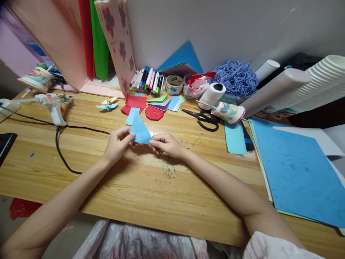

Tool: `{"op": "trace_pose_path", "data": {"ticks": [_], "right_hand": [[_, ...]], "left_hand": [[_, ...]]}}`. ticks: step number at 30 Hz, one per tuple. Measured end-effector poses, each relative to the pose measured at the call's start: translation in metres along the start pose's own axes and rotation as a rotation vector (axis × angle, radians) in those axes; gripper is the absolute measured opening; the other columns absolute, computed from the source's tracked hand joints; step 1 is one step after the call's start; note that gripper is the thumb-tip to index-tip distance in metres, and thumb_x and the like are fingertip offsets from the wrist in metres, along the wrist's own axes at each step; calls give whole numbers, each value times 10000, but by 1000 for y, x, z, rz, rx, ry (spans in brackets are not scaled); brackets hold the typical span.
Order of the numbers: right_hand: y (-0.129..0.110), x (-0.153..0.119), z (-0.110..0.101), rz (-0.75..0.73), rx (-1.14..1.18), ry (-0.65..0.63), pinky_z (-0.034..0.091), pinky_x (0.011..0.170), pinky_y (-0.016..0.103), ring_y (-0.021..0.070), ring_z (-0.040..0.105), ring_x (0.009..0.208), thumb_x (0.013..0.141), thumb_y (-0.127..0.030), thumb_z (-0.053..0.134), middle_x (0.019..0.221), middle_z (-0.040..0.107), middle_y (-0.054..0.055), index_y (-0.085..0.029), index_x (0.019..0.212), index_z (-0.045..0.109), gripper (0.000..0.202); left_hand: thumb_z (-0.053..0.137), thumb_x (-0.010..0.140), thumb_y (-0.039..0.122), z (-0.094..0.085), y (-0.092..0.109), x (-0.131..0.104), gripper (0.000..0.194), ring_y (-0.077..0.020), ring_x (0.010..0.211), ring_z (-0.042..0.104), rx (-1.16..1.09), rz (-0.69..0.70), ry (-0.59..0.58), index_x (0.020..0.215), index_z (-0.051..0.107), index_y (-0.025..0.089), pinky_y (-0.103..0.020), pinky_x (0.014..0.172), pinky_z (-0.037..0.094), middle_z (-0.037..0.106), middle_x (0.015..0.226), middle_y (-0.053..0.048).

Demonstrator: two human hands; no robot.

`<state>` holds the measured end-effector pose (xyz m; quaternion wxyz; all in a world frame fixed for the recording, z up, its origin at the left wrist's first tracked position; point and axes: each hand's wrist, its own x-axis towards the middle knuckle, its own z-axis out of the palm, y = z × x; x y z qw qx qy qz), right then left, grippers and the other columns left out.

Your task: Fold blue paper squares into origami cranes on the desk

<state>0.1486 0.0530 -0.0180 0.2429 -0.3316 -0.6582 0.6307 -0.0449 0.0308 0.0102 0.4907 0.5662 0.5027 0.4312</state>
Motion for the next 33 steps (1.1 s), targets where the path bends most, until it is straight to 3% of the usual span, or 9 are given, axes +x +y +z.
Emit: {"op": "trace_pose_path", "data": {"ticks": [4, 6, 8, 11, 14, 19, 23, 33], "right_hand": [[4, 4, -2, -59, 143, 285, 377, 501, 212, 73, 466, 495, 800, -442, 578, 579, 541, -29, -155, 763, 586, 290], [7, 6, -4, -62, 170, 357, 367, 483, 210, 72, 448, 474, 768, -417, 621, 539, 496, -51, -159, 778, 585, 261], [10, 7, -6, -67, 163, 389, 346, 459, 206, 68, 427, 455, 748, -407, 642, 516, 478, -56, -157, 747, 577, 258], [11, 6, -7, -94, 135, 402, 330, 444, 201, 59, 410, 445, 727, -403, 659, 516, 472, -55, -161, 676, 541, 273], [6, 5, -5, -73, 75, 365, 350, 447, 208, 66, 435, 449, 714, -432, 658, 533, 489, -48, -168, 674, 531, 296], [2, 4, 0, -22, 48, 319, 379, 439, 225, 85, 474, 436, 691, -504, 655, 519, 500, -45, -176, 689, 522, 354], [5, 5, -1, -43, 54, 316, 377, 431, 221, 78, 467, 439, 693, -495, 658, 527, 489, -46, -178, 658, 506, 353], [4, 4, 1, -67, 5, 293, 378, 460, 220, 86, 473, 481, 706, -425, 663, 576, 518, -33, -173, 713, 548, 277]], "left_hand": [[592, 713, 306, 4, -3, -2, 180, -113, 488, 542, 0, -128, -177, 649, 574, 139, -222, 507, 446, 607, 555, -10], [611, 716, 319, 8, -4, -4, 190, -121, 522, 565, 5, -181, -240, 684, 594, 132, -229, 538, 466, 635, 598, -26], [619, 731, 341, 9, -3, -4, 205, -137, 600, 599, 22, -170, -232, 739, 620, 136, -236, 589, 483, 663, 677, -36], [616, 754, 376, 6, -2, 0, 232, -154, 727, 620, 46, -75, -79, 753, 655, 147, -238, 669, 483, 687, 775, -41], [655, 725, 380, 2, -2, 4, 241, -157, 732, 620, 33, -85, 13, 700, 677, 141, -238, 681, 474, 697, 757, -47], [656, 716, 407, 5, -5, 3, 275, -149, 655, 596, 98, -156, -75, 695, 704, 138, -232, 596, 458, 700, 710, -46], [656, 711, 368, 8, -5, 0, 234, -154, 664, 609, 87, -153, -136, 703, 707, 141, -253, 626, 481, 716, 738, -51], [628, 683, 243, 10, -9, -2, 137, -110, 571, 579, 70, -156, -134, 679, 658, 109, -205, 554, 441, 663, 654, -33]]}}
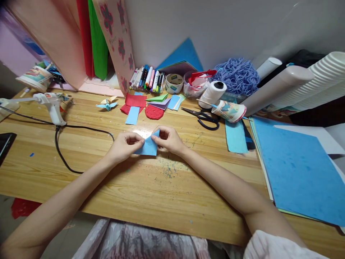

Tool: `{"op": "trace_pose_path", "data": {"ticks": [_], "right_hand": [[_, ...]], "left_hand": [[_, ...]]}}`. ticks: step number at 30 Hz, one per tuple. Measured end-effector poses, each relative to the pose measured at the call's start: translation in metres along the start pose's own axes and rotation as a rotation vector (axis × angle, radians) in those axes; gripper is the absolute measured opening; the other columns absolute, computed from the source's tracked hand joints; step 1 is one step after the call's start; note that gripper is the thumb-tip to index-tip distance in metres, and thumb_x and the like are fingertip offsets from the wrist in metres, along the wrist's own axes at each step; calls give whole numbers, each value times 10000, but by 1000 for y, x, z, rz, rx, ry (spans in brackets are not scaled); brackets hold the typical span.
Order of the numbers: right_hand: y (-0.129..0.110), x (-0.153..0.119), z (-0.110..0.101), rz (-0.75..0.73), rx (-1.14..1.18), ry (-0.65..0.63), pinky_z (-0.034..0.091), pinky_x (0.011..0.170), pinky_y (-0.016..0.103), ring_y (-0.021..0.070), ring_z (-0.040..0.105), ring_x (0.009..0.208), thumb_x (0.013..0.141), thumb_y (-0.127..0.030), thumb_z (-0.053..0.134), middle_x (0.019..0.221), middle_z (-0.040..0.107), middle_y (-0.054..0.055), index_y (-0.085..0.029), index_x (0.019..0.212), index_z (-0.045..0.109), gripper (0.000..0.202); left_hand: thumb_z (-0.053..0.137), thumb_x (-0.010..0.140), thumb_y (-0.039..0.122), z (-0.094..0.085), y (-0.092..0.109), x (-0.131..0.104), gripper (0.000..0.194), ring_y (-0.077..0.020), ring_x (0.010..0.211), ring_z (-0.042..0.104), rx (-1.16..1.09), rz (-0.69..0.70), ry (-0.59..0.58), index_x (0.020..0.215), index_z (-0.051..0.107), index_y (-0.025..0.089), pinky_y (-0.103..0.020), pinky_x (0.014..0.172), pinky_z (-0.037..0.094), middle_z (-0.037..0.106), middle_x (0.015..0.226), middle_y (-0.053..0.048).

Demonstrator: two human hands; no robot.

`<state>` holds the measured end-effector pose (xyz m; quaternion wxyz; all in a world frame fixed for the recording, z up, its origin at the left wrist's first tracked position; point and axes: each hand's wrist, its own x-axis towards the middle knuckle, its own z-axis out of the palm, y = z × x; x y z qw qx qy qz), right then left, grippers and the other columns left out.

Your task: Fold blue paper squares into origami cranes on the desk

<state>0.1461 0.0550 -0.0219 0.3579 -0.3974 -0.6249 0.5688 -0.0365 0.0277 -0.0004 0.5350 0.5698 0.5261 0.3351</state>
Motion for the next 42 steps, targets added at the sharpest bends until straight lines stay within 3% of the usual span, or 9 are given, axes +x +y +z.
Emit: {"op": "trace_pose_path", "data": {"ticks": [5, 13, 28, 34, 36, 38, 40, 42], "right_hand": [[-2, -1, 1, -83, -151, -20, 385, 543, 212, 100, 512, 608, 691, -291, 685, 683, 595, 3, -147, 727, 615, 165], [1, 0, 5, -67, -172, 90, 373, 513, 198, 85, 495, 555, 655, -234, 672, 618, 591, -10, -132, 650, 628, 111], [4, 11, -9, 74, 98, 85, 403, 424, 206, 77, 510, 414, 597, -225, 684, 509, 590, -13, -134, 594, 589, 132], [11, 20, -26, -8, 143, 252, 375, 419, 184, 48, 471, 427, 705, -302, 644, 571, 604, -7, -139, 666, 614, 170], [11, 19, -24, -26, 188, 143, 393, 449, 188, 57, 505, 481, 780, -364, 574, 672, 635, 9, -148, 807, 636, 226], [8, 14, -16, -18, 177, -7, 421, 487, 202, 68, 521, 510, 768, -373, 612, 690, 623, -9, -164, 935, 616, 267], [5, 9, -7, 15, 147, -96, 415, 487, 208, 73, 512, 507, 705, -372, 691, 650, 587, -27, -161, 839, 599, 266], [2, 4, 2, 5, 89, -99, 371, 465, 198, 64, 466, 488, 700, -373, 704, 576, 527, -44, -156, 692, 563, 259]], "left_hand": [[573, 746, 259, 8, -1, -5, 170, -111, 581, 575, 169, 119, 30, 704, 664, 121, -197, 537, 424, 666, 667, -34], [549, 758, 247, 9, 1, -5, 169, -96, 559, 529, 388, 210, 87, 672, 642, 136, -199, 536, 390, 650, 641, -12], [539, 670, 205, -8, 7, -2, 116, -100, 559, 496, 260, 83, 66, 612, 601, 126, -207, 529, 371, 590, 604, -6], [564, 637, 203, -24, 11, 1, 89, -98, 567, 507, 128, 56, 138, 602, 590, 125, -198, 533, 377, 579, 613, -1], [573, 646, 216, -23, 11, 1, 101, -98, 572, 511, 100, 59, 137, 606, 590, 125, -197, 536, 382, 583, 620, -2], [575, 668, 237, -18, 10, 0, 124, -97, 563, 503, 92, 54, 85, 616, 592, 125, -198, 527, 379, 578, 615, 0], [564, 699, 261, -12, 9, 0, 152, -95, 561, 493, 96, 48, 26, 632, 592, 127, -200, 528, 376, 568, 611, 5], [550, 719, 272, -7, 8, -1, 170, -93, 568, 484, 103, 50, -4, 632, 585, 131, -201, 539, 377, 555, 609, 10]]}}
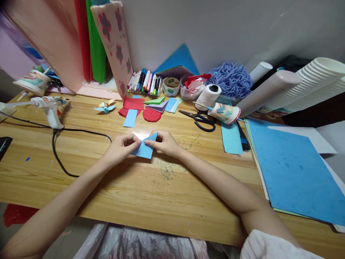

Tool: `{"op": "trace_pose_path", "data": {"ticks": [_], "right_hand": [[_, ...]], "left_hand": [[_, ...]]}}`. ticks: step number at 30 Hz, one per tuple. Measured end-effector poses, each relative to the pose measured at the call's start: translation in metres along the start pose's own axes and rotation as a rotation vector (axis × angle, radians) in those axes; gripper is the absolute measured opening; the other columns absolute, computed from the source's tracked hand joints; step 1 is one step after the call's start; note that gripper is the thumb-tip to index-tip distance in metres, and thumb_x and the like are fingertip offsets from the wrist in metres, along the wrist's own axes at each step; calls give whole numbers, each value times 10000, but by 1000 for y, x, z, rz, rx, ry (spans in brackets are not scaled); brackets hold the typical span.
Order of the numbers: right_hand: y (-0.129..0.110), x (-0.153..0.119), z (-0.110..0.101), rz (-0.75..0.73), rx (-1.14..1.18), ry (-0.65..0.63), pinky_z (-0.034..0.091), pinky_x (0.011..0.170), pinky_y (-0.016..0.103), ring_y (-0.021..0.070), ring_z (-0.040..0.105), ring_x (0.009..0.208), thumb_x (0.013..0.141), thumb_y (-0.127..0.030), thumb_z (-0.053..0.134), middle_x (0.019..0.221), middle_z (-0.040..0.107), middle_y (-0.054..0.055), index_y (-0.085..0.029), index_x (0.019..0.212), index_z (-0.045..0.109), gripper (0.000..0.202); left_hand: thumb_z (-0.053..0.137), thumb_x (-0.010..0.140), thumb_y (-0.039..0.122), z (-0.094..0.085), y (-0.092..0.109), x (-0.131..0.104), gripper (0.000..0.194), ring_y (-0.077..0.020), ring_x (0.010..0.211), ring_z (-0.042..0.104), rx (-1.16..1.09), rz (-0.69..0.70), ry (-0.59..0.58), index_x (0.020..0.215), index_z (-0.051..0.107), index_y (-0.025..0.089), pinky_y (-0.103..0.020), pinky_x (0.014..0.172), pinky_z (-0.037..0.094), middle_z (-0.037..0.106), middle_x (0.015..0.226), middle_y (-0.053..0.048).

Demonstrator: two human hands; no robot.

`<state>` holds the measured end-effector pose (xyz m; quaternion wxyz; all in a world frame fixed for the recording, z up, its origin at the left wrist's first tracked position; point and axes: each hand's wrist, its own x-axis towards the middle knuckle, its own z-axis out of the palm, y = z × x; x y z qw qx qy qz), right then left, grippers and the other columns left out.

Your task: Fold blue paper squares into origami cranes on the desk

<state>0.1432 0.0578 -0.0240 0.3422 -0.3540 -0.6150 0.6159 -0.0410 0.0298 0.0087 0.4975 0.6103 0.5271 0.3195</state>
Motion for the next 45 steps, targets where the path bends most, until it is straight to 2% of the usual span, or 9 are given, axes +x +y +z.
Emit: {"op": "trace_pose_path", "data": {"ticks": [5, 13, 20, 23, 26, 28, 36, 41, 45], "right_hand": [[-2, -2, 6, -100, -101, 162, 337, 466, 210, 69, 420, 498, 724, -404, 669, 549, 492, -34, -152, 599, 547, 307], [1, 5, -5, -91, -53, 408, 328, 444, 214, 77, 413, 489, 674, -444, 680, 530, 473, -34, -163, 572, 530, 335], [4, 15, -42, -86, -10, 736, 294, 408, 219, 76, 366, 442, 671, -473, 669, 520, 460, -37, -183, 618, 530, 326], [2, 13, -37, -58, -77, 638, 292, 398, 220, 82, 386, 449, 685, -496, 659, 526, 465, -31, -184, 618, 520, 349], [0, 9, -19, -25, -89, 456, 294, 407, 211, 74, 387, 462, 685, -540, 647, 529, 445, -36, -177, 593, 484, 409], [0, 7, -10, 8, -81, 380, 281, 405, 204, 66, 370, 456, 698, -559, 629, 525, 421, -45, -177, 587, 455, 434], [3, 5, -10, -14, -103, 277, 339, 501, 214, 86, 401, 544, 783, -595, 512, 624, 454, -26, -172, 678, 498, 436], [4, 3, -8, -22, -148, 235, 395, 622, 226, 120, 488, 681, 843, -560, 454, 803, 567, 21, -170, 904, 600, 422], [5, 0, -7, -20, -144, 233, 403, 634, 233, 126, 492, 684, 872, -577, 386, 817, 564, 22, -196, 984, 610, 456]], "left_hand": [[547, 673, 218, 5, 1, 2, 123, -82, 551, 471, -42, -22, 16, 579, 547, 140, -195, 535, 374, 523, 578, 26], [566, 652, 215, -2, 4, 4, 138, -84, 461, 515, -165, -107, -23, 540, 517, 150, -201, 495, 417, 569, 495, 22], [581, 715, 256, -19, 3, 3, 159, -95, 515, 542, -148, -97, 171, 613, 583, 134, -211, 526, 438, 602, 566, -5], [543, 808, 353, -15, 4, 0, 237, -133, 698, 604, 1, 73, 239, 856, 628, 138, -261, 675, 486, 667, 812, -54], [602, 788, 415, -8, 4, -3, 475, -190, 902, 596, 358, 316, 142, 1186, 531, 166, -340, 822, 463, 625, 1109, -100], [646, 752, 444, -5, 2, -3, 617, -227, 970, 572, 573, 423, 76, 1272, 462, 168, -376, 855, 437, 605, 1148, -113], [483, 888, 362, -7, -9, 1, 284, -197, 839, 589, 747, 487, 39, 1042, 623, 168, -315, 765, 421, 661, 876, -73], [548, 812, 501, -4, -7, -1, 445, -205, 802, 579, 808, 521, -11, 1088, 607, 157, -310, 734, 413, 649, 847, -79], [490, 856, 477, -3, -5, -2, 440, -206, 803, 576, 826, 531, -23, 1129, 591, 147, -314, 735, 411, 650, 853, -89]]}}
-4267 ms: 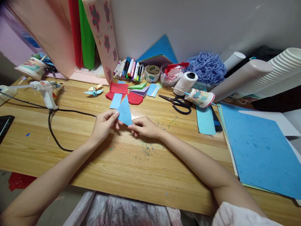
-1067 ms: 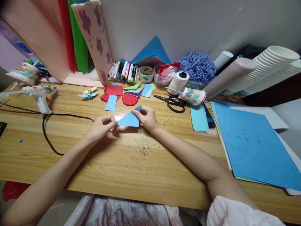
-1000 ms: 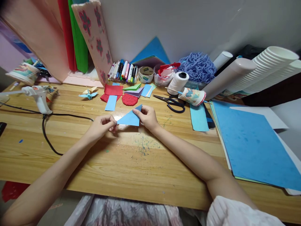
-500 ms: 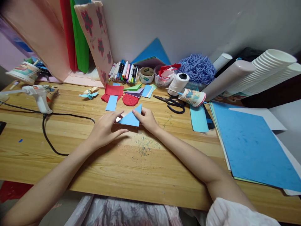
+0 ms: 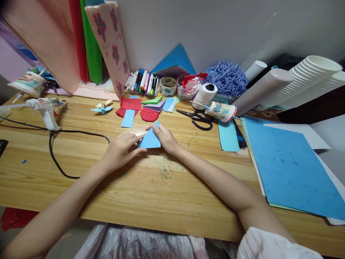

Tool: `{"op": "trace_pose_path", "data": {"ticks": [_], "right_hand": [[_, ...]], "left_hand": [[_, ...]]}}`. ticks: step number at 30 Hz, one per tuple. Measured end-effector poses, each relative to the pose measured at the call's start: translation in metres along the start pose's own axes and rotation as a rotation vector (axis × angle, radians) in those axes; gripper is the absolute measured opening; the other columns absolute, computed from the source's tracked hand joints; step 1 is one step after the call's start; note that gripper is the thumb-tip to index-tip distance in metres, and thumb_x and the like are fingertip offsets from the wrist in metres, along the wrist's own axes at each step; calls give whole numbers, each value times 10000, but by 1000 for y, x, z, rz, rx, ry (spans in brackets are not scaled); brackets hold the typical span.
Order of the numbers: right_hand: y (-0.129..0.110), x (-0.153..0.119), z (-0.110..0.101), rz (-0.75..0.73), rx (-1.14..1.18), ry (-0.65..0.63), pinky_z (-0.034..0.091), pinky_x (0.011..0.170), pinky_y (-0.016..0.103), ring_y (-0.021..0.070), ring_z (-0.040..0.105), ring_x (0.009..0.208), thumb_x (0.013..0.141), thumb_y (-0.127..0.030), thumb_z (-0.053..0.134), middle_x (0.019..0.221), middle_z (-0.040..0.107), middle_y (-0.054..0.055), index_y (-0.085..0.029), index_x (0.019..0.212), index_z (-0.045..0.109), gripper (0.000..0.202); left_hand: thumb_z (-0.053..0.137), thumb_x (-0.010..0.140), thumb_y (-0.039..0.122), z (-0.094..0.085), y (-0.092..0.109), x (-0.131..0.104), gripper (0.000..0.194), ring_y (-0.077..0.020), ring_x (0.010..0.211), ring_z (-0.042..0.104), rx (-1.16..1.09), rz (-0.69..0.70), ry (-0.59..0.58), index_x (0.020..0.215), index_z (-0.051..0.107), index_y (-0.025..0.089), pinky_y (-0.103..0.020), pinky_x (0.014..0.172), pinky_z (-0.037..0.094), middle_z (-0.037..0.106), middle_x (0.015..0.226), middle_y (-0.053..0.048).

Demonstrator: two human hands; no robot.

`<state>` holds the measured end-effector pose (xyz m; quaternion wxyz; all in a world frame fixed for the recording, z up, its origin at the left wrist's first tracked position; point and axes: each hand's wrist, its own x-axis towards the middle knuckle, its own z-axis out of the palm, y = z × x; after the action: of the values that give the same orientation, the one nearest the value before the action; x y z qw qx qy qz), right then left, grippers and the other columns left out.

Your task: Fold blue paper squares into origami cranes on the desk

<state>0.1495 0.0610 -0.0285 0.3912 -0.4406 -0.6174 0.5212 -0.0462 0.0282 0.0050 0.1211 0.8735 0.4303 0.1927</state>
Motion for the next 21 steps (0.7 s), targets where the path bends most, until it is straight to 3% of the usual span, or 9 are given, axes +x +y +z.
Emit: {"op": "trace_pose_path", "data": {"ticks": [4, 8, 11, 14, 17, 21], "right_hand": [[-2, -3, -2, 14, 57, -42, 430, 623, 257, 143, 506, 646, 860, -668, 247, 741, 548, 24, -215, 1076, 583, 604], [-1, -2, -3, 23, 102, -124, 432, 591, 252, 131, 491, 605, 821, -703, 309, 724, 543, 9, -217, 1072, 566, 605], [1, 0, 0, 0, 122, -130, 435, 616, 237, 121, 494, 650, 800, -631, 479, 771, 561, 6, -202, 993, 572, 479], [4, 2, 2, 48, 152, -143, 420, 580, 224, 108, 474, 630, 758, -574, 579, 743, 550, -3, -180, 891, 562, 417], [5, 3, 0, 63, 161, -154, 411, 560, 222, 107, 476, 623, 728, -563, 609, 723, 555, -1, -166, 814, 558, 409], [1, 2, -1, 35, 160, -248, 452, 634, 242, 127, 536, 713, 737, -512, 628, 785, 598, 17, -156, 838, 576, 373]], "left_hand": [[365, 934, 354, 0, 0, 1, 355, -199, 838, 578, -72, -8, -43, 1159, 567, 170, -310, 746, 410, 651, 882, -82], [305, 940, 276, 2, 2, 1, 314, -180, 775, 549, -125, -84, -9, 878, 591, 163, -288, 705, 383, 619, 811, -67], [335, 915, 308, 1, 2, 2, 335, -136, 610, 451, -286, -275, 89, 623, 440, 182, -259, 598, 328, 497, 632, -8], [385, 859, 352, 0, 0, 5, 366, -111, 520, 359, -640, -509, 112, 535, 321, 196, -244, 531, 300, 365, 524, 30], [444, 785, 377, 2, -1, 8, 343, -110, 508, 376, -934, -646, 47, 506, 361, 195, -241, 530, 344, 378, 498, 34], [541, 750, 455, 8, 0, 7, 326, -119, 583, 464, -967, -626, 8, 618, 539, 158, -232, 563, 398, 527, 599, 15]]}}
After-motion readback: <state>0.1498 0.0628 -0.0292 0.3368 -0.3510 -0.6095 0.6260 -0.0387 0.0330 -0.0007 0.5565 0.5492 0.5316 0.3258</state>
